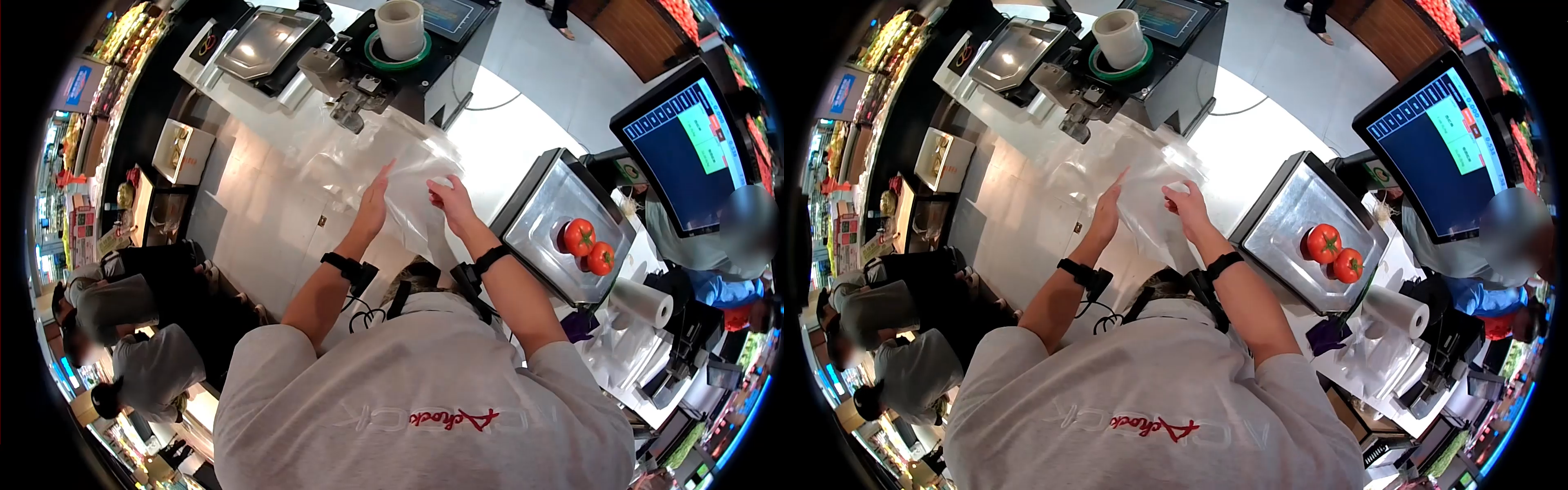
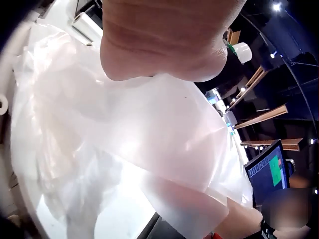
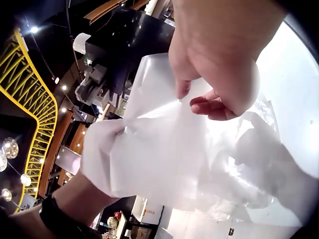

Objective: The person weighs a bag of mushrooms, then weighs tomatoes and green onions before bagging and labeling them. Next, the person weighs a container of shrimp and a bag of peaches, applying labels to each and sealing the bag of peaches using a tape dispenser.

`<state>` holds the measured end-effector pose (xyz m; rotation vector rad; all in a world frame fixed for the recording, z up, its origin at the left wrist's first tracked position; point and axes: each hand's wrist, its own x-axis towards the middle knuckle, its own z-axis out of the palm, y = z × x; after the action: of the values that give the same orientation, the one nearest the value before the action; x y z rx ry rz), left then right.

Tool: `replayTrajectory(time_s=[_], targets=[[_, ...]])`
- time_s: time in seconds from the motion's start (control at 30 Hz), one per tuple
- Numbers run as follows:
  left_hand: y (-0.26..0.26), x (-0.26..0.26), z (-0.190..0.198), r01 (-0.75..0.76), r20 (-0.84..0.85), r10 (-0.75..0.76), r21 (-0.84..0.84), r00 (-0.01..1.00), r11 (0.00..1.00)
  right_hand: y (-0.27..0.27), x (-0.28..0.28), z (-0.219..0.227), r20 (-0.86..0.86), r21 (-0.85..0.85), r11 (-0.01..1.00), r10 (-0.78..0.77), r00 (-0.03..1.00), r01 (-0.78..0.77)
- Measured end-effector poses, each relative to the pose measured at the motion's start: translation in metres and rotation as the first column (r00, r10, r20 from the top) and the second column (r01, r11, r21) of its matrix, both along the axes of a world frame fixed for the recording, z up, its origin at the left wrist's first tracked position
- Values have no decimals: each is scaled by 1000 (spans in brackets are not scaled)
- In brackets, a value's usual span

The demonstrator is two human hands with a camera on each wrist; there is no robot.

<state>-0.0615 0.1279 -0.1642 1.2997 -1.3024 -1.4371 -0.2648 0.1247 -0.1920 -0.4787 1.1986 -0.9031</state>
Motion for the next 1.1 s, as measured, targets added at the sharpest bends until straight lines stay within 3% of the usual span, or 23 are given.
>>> replayTrajectory(time_s=[0.13,0.23,0.3,0.33,0.37,0.57,0.67,0.7,0.77,0.87,0.9,0.93,0.97,1.0,1.07,1.1], targets=[[1,7,7,1,-94,5,69,996,998,-7,0,-17,63,-21,1000,3,998,-2],[2,17,19,-121,36,117,122,992,985,-15,-1,-25,30,-40,999,4,1000,-3],[-1,41,-10,-238,114,224,141,968,961,-22,-4,-32,-22,-36,999,-19,1000,18],[-4,42,7,-296,152,275,146,949,944,-26,-7,-39,-66,-36,998,-58,996,56],[1,39,25,-344,49,341,170,939,923,-30,-9,-47,-109,-38,995,-98,989,94],[22,57,30,-440,-23,440,22,898,898,-48,-28,-72,-251,-32,969,-245,936,245],[31,57,45,-430,-57,427,-40,902,902,-47,-38,-76,-253,-2,974,-221,942,228],[35,57,54,-409,-3,409,17,912,912,-46,-39,-72,-293,-4,971,-230,928,239],[36,61,49,-351,-32,349,-74,937,934,-39,-34,-55,-372,-5,965,-244,896,260],[40,46,73,-306,-46,302,-109,952,946,-17,-29,-35,-544,-370,921,-322,775,122],[41,38,81,-296,-46,292,-104,955,950,-9,-25,-28,-390,-421,905,-239,889,59],[42,33,81,-275,-54,270,-105,961,956,-3,-25,-17,-249,-355,921,70,966,-158],[43,27,79,-253,-62,247,-105,967,962,7,-16,37,-10,-214,944,253,967,-250],[44,21,78,-229,-70,222,-105,972,968,15,-12,58,159,-205,910,395,905,-361],[46,11,75,-180,-86,172,-108,981,978,25,-4,72,302,-174,875,485,821,-453],[46,6,75,-157,-94,147,-111,985,981,29,-2,75,262,-183,885,464,846,-429]])
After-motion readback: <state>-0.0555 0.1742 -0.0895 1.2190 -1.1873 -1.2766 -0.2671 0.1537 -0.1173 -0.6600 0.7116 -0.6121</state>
